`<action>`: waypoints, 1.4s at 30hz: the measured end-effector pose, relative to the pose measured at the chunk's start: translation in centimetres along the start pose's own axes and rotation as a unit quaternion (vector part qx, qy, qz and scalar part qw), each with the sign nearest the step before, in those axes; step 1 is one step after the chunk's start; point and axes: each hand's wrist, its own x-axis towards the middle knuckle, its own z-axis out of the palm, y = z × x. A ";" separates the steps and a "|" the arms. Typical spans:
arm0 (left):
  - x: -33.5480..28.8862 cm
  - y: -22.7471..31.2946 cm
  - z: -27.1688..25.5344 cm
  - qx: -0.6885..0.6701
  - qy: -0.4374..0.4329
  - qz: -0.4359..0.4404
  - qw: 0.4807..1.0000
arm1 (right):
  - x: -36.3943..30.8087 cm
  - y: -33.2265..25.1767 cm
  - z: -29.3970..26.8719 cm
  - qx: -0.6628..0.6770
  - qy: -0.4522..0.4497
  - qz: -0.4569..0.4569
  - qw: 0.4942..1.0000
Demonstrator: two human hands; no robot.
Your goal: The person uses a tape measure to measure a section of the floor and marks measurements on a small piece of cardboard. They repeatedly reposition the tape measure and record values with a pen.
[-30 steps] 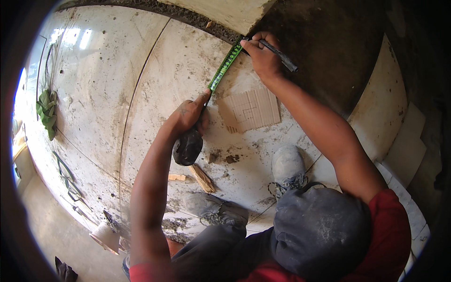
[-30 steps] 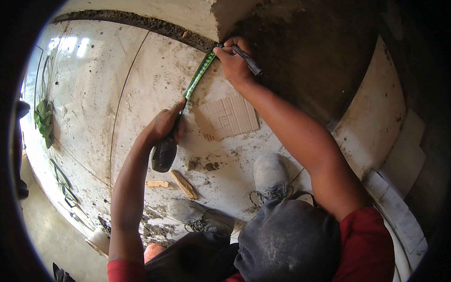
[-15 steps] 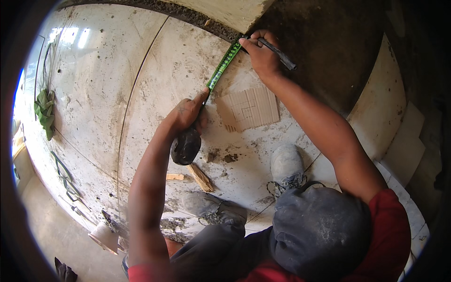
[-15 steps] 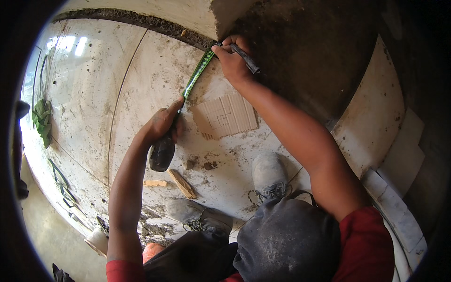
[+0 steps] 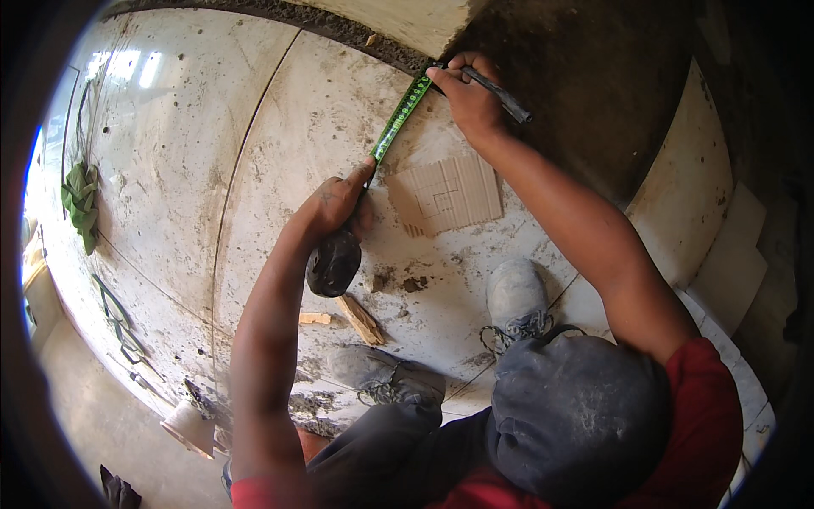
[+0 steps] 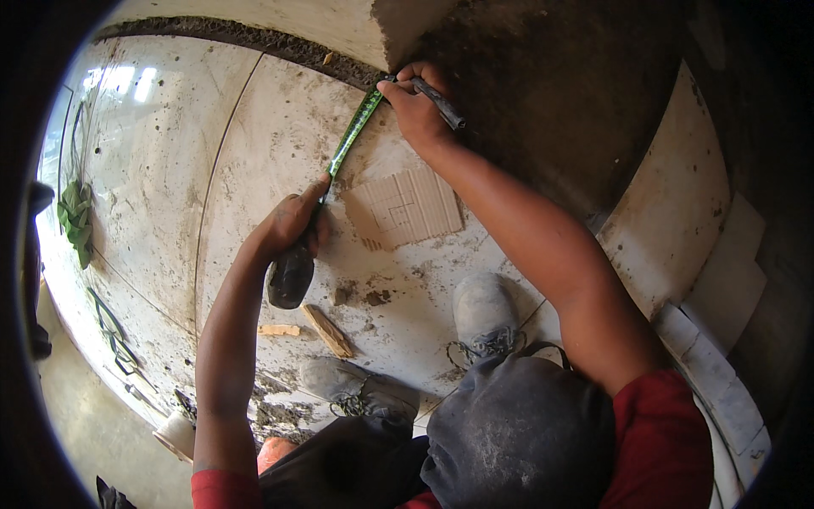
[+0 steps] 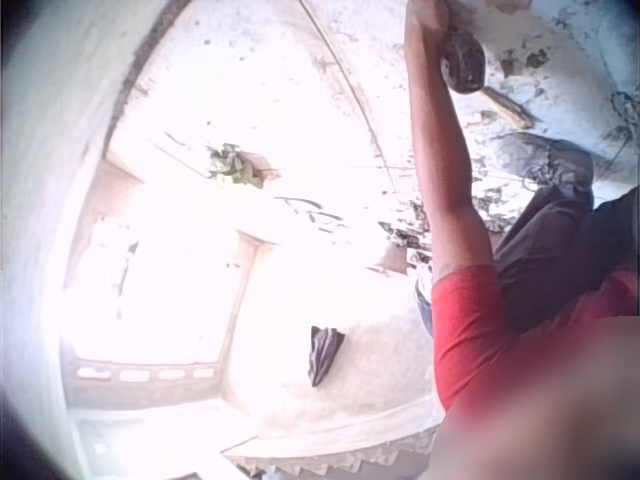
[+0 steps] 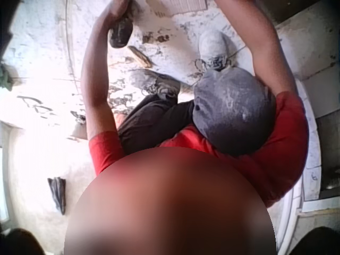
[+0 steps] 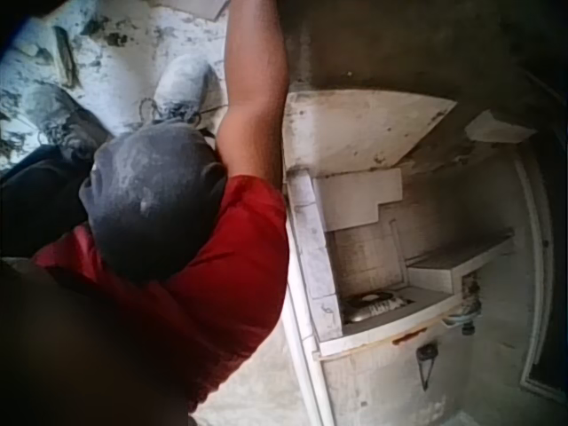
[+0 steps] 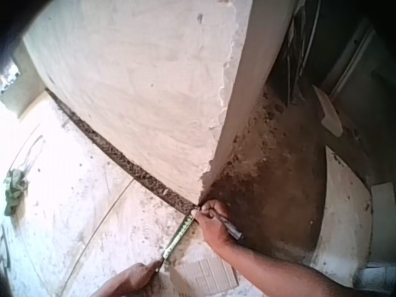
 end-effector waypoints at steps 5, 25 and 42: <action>0.2 0.0 -0.1 0.000 -0.004 -0.011 1.000 | 0.1 0.2 -0.1 -0.018 -0.004 -0.006 1.000; -0.1 0.3 0.0 0.007 -0.006 -0.009 1.000 | 0.0 -0.2 0.0 -0.008 -0.014 0.020 1.000; 0.5 -0.2 0.0 -0.006 0.007 -0.020 1.000 | -0.2 -0.9 -0.1 0.091 0.013 0.048 0.995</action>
